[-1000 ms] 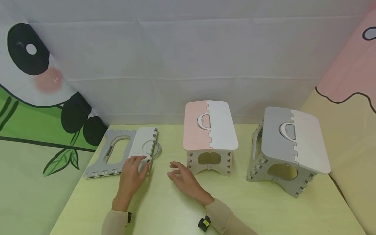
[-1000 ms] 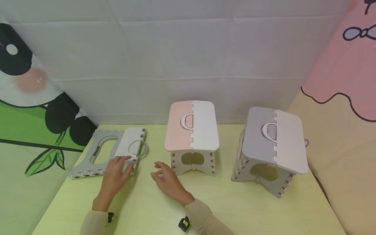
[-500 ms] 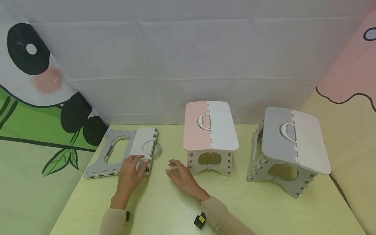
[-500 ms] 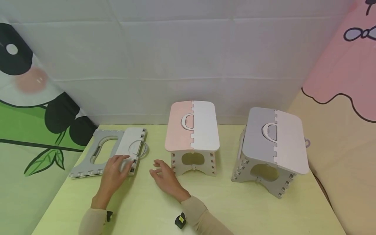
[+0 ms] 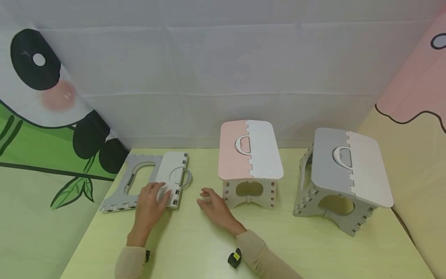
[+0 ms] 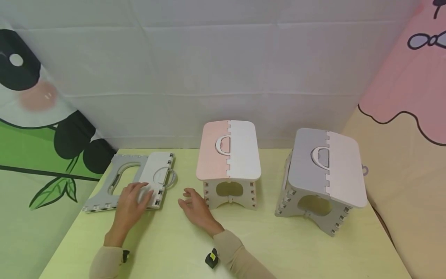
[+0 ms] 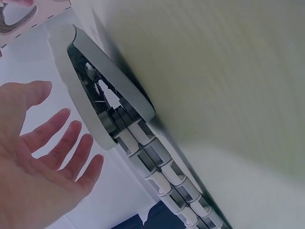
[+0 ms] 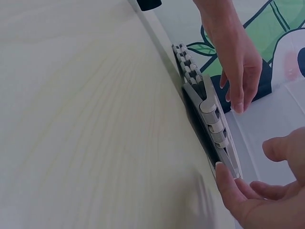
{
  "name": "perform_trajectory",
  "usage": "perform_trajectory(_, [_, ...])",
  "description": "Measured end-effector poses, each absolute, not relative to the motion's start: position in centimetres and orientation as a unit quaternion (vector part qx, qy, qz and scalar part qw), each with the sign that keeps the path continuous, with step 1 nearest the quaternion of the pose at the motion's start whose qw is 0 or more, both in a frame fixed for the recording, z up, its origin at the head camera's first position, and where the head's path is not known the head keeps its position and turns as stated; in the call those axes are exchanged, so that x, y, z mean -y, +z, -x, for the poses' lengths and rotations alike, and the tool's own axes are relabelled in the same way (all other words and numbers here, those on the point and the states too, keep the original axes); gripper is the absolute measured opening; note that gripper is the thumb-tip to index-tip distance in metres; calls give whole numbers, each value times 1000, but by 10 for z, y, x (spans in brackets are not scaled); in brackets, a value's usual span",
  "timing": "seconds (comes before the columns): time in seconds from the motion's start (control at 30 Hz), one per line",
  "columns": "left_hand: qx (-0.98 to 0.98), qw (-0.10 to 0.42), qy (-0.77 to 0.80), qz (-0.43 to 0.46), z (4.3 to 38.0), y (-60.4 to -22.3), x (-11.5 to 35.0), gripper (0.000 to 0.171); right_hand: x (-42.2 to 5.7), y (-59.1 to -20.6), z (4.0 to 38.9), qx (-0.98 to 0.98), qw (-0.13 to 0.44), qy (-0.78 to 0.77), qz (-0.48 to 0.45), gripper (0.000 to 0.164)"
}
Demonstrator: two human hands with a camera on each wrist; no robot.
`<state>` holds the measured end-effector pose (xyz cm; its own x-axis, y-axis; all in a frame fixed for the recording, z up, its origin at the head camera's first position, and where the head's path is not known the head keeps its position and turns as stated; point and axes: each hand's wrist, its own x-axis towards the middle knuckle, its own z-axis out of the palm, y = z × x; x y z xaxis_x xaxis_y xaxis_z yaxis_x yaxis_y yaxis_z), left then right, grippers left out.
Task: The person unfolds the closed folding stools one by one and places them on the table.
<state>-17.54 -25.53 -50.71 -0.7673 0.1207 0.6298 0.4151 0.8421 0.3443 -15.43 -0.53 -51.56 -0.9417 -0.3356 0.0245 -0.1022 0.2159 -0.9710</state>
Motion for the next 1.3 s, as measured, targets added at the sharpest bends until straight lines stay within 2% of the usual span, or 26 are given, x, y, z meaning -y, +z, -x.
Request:
perform_trajectory(0.17, [917,293,-237,131,175,-505,260,35,10,-516,157,-767,101,-619,137,53])
perform_trajectory(0.47, [916,306,-228,128,175,-507,273,37,14,-520,163,-768,108,-619,123,55])
perform_trajectory(0.93, [938,250,-225,80,172,-504,288,31,19,-527,168,-773,107,-617,100,53])
perform_trajectory(1.3, [944,237,-219,67,170,-506,301,31,27,-532,175,-756,110,-639,89,55])
